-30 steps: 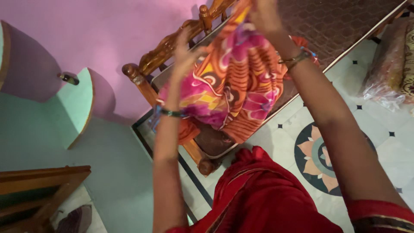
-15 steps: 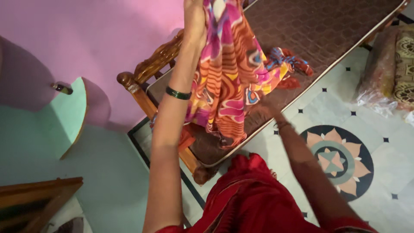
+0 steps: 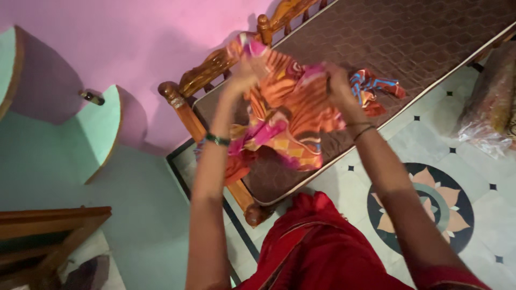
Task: The person removes several wrapped bedding items and a folded cloth from a wooden bed and places them on the floor. Then the person unfolds a large patterned bedsheet and spreads it over the mattress, smoothing it out and tucking the edges under the mattress.
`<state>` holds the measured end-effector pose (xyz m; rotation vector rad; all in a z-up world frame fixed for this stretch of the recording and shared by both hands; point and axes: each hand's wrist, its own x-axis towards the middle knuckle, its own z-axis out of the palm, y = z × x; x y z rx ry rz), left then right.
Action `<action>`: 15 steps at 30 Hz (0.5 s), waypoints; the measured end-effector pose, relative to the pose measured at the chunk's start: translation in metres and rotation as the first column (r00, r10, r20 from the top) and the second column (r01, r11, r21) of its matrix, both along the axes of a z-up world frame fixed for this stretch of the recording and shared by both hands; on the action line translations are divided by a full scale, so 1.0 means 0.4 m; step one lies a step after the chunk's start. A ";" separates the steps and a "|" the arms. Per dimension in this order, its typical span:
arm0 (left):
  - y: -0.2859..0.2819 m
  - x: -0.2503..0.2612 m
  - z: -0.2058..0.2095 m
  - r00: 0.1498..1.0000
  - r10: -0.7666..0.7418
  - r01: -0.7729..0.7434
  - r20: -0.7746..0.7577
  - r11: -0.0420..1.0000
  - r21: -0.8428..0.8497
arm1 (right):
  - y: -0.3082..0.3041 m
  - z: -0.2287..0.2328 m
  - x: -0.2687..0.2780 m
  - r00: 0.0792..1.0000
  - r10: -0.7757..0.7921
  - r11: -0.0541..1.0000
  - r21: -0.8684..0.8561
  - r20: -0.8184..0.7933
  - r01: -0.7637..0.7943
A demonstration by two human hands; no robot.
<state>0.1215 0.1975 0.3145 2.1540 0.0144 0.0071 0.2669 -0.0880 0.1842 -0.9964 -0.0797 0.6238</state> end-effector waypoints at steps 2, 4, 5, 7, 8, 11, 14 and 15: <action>-0.103 -0.030 -0.084 0.995 -0.093 0.094 -0.024 0.993 0.068 | 0.006 0.116 -0.001 0.998 0.068 0.982 0.179 0.004 -0.067; -0.209 -0.030 -0.173 0.983 -0.177 0.182 0.050 0.905 -0.384 | 0.043 0.194 -0.016 0.994 0.081 0.949 0.299 0.068 -0.098; -0.253 -0.025 -0.210 0.991 -0.022 0.047 0.132 0.980 -0.191 | 0.072 0.221 -0.027 0.997 0.057 0.943 0.325 0.044 -0.068; -0.316 -0.030 -0.272 0.908 0.216 -0.289 0.359 0.943 0.163 | 0.094 0.262 -0.065 0.995 0.080 0.922 0.375 0.059 -0.096; -0.307 -0.020 -0.285 0.925 0.269 -0.313 0.270 0.940 0.136 | 0.094 0.288 -0.078 0.986 0.124 0.904 0.397 0.109 -0.158; -0.251 0.014 -0.305 0.918 0.386 -0.392 0.086 0.917 0.069 | 0.065 0.363 -0.086 0.970 0.145 0.869 0.445 0.193 -0.219; -0.179 0.038 -0.294 0.891 0.405 -0.386 0.205 0.914 -0.127 | 0.013 0.380 -0.072 0.922 0.061 0.923 0.329 0.383 -0.198; -0.158 0.041 -0.279 0.868 0.383 -0.308 0.316 0.915 -0.262 | -0.004 0.371 -0.060 0.883 0.039 0.947 0.264 0.469 -0.182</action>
